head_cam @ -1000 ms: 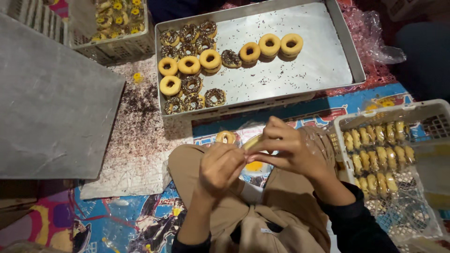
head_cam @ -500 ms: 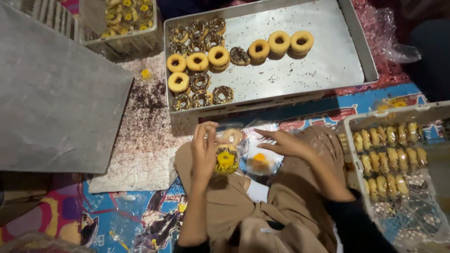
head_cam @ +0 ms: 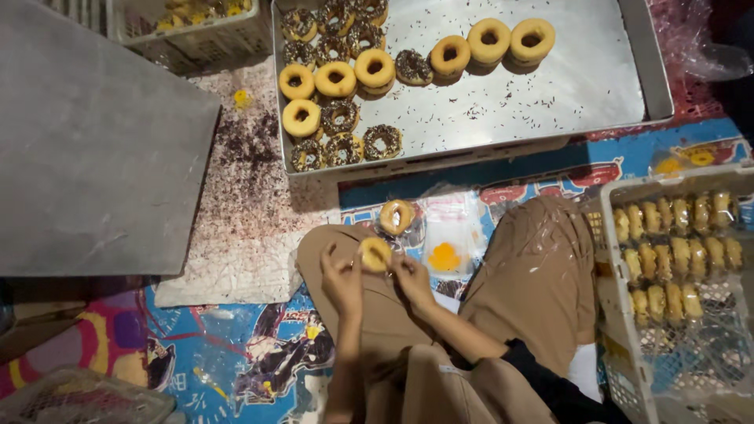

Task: The person sits on the floor and repeatedly picks donuts from a metal tray, places them into small plastic bags, and arranges the sealed bags into a white plastic crate. The donuts include plain and chocolate-sprinkled varieties.

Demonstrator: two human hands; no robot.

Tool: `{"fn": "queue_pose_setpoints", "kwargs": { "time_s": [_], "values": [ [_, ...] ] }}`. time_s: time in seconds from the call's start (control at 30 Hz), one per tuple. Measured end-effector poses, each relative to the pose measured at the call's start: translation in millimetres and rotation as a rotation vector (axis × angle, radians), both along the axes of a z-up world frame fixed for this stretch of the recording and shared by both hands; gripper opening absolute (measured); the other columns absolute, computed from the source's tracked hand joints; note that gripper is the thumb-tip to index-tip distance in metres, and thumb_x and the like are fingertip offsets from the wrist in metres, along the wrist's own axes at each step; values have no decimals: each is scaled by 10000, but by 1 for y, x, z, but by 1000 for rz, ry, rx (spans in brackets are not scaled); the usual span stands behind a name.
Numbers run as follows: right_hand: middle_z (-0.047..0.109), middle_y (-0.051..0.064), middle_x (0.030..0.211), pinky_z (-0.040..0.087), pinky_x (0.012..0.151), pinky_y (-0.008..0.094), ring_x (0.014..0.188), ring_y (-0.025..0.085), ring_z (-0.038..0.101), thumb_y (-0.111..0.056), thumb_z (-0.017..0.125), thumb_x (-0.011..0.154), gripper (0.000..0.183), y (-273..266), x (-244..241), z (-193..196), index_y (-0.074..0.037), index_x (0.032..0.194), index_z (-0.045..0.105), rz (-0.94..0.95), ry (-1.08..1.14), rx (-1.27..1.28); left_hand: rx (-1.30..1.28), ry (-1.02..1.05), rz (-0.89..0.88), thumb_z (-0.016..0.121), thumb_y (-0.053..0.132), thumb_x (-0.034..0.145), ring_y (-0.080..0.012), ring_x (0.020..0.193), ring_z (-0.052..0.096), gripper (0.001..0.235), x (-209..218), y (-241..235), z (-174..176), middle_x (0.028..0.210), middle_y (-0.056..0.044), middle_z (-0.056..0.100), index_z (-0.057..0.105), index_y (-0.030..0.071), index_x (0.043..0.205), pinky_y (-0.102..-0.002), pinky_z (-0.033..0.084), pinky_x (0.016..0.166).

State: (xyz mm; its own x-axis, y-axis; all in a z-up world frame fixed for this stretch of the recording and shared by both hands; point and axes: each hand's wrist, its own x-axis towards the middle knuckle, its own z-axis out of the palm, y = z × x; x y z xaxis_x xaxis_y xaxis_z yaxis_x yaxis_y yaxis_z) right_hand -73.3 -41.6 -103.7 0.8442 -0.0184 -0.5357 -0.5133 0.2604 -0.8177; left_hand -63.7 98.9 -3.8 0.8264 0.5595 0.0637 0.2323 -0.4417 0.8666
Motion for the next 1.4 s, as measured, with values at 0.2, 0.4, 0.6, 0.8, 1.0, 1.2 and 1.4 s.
{"fn": "queue_pose_setpoints", "kwargs": {
  "time_s": [0.2,0.4,0.6,0.8,1.0,1.2,1.4],
  "values": [
    [607,21,806,470,643,265,715,123,557,-132,800,845,244,4,77,-40,-44,912,583,-392,-206,-219,7,175,-223,920,289,769,-373,894,636,769,106,-19,-79,1033,-319,671,565,10,1391,-430,529,771],
    [594,89,1026,523,765,284,891,157,584,-170,887,807,497,17,97,-50,-58,1100,501,-425,-21,-180,214,656,-594,792,616,875,-462,1361,460,925,160,-17,-136,1338,-299,600,458,-21,1457,-557,343,1120],
    [563,140,1372,487,1044,365,1259,256,562,-180,900,715,878,-60,61,25,-48,1447,433,-179,-375,-248,-160,118,-719,756,509,909,-422,1437,428,884,92,-54,-66,1535,-271,482,448,-19,1547,-492,385,1161],
    [507,166,1445,419,1152,445,1345,319,532,-367,916,723,973,-234,-56,140,-55,1482,393,207,-812,-563,-390,-144,-1175,919,551,706,-316,1438,505,1208,-30,-168,-3,1539,-183,447,288,37,1600,-431,438,1214],
    [516,155,1460,387,1162,481,1377,361,497,-394,914,621,949,-262,-113,144,-93,1408,476,183,-870,-783,-776,-123,-1328,893,600,705,-369,1589,303,1427,-72,-238,10,1719,-238,200,14,40,1679,-495,273,1312],
    [518,154,1326,489,1046,434,1242,338,566,-374,903,656,890,-368,-132,167,-85,1385,483,-364,-417,-872,-740,-158,-1465,823,699,780,-371,1670,61,1416,-61,-257,49,1776,-225,17,-79,77,1677,-553,144,1343],
    [546,255,1290,407,1059,505,1231,443,492,-262,808,782,705,-543,-105,78,28,1357,522,-403,107,-1727,-742,-51,-1180,653,754,856,-366,1615,216,1188,-22,-243,57,1739,-179,166,128,68,1672,-537,255,1286]
  ]
}}
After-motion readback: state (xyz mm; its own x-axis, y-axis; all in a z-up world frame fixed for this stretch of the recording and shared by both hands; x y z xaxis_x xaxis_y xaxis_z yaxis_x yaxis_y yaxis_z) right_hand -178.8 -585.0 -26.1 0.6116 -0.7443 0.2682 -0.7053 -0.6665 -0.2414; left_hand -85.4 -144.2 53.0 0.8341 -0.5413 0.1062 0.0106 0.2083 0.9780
